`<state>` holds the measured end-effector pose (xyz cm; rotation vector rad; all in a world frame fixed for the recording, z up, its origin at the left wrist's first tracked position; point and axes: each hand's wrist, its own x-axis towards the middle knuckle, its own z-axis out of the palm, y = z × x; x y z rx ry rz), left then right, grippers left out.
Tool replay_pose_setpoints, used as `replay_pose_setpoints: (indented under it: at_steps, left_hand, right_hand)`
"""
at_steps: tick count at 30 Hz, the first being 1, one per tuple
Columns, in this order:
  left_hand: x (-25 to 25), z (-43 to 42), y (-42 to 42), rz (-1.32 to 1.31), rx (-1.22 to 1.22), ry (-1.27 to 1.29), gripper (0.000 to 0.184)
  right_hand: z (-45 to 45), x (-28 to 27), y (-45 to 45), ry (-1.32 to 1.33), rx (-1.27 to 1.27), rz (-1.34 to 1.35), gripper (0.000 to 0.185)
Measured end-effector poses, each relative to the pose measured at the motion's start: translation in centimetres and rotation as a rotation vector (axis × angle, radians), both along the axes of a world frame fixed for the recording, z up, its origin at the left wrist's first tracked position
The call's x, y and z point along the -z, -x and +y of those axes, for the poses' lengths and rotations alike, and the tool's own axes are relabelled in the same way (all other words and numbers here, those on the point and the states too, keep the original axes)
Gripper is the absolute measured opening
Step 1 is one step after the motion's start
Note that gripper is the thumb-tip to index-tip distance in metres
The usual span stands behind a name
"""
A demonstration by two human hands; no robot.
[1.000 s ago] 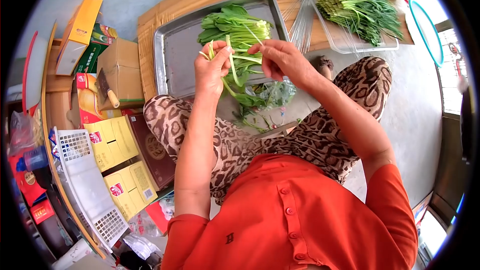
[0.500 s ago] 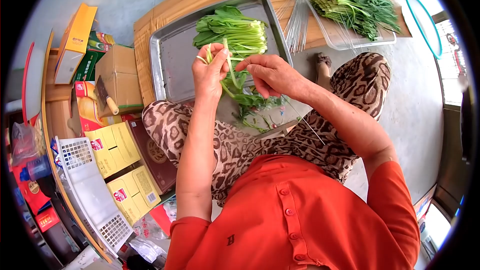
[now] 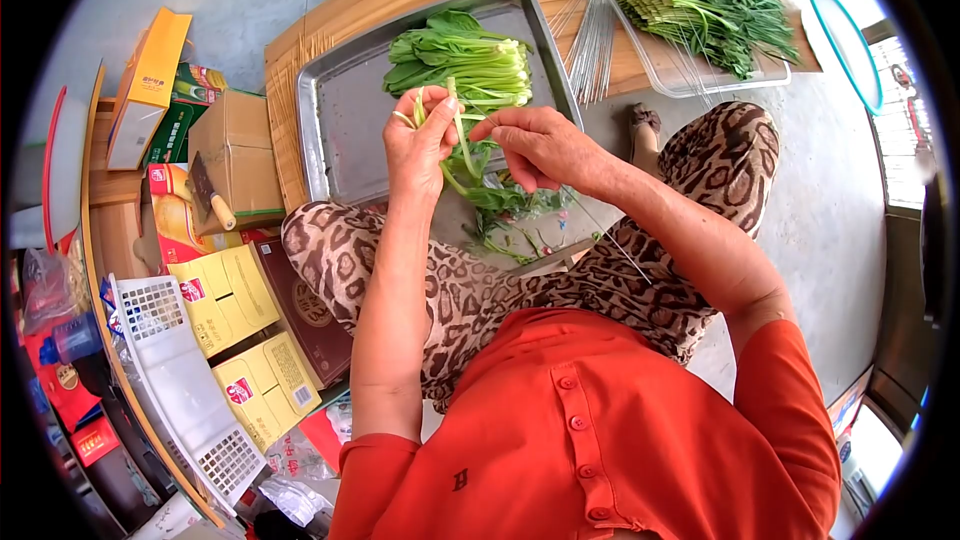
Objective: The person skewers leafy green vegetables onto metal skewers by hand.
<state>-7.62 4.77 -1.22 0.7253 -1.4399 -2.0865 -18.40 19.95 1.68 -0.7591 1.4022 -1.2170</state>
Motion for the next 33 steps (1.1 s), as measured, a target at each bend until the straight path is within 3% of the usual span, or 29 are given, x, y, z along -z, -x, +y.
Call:
replay_pose_setpoints:
  at_steps: [15,22,26,33]
  left_hand:
    - [0.1,0.2,0.1,-0.036,0.031,0.089,0.011]
    - [0.3,0.6,0.1,-0.088,0.264,0.094,0.012]
    - [-0.2,0.4,-0.4,-0.087,0.418,-0.073,0.014]
    - [-0.5,1.1,-0.3,-0.152,0.595,-0.172,0.023]
  right_hand:
    - [-0.1,0.4,0.6,-0.001,0.001,-0.011,0.028]
    - [-0.3,1.2,1.9,-0.022,0.122,0.055,0.026]
    - [-0.9,2.1,3.1,0.075,0.293,0.157,0.018]
    - [-0.8,1.5,1.9,0.203,0.187,0.04,0.011]
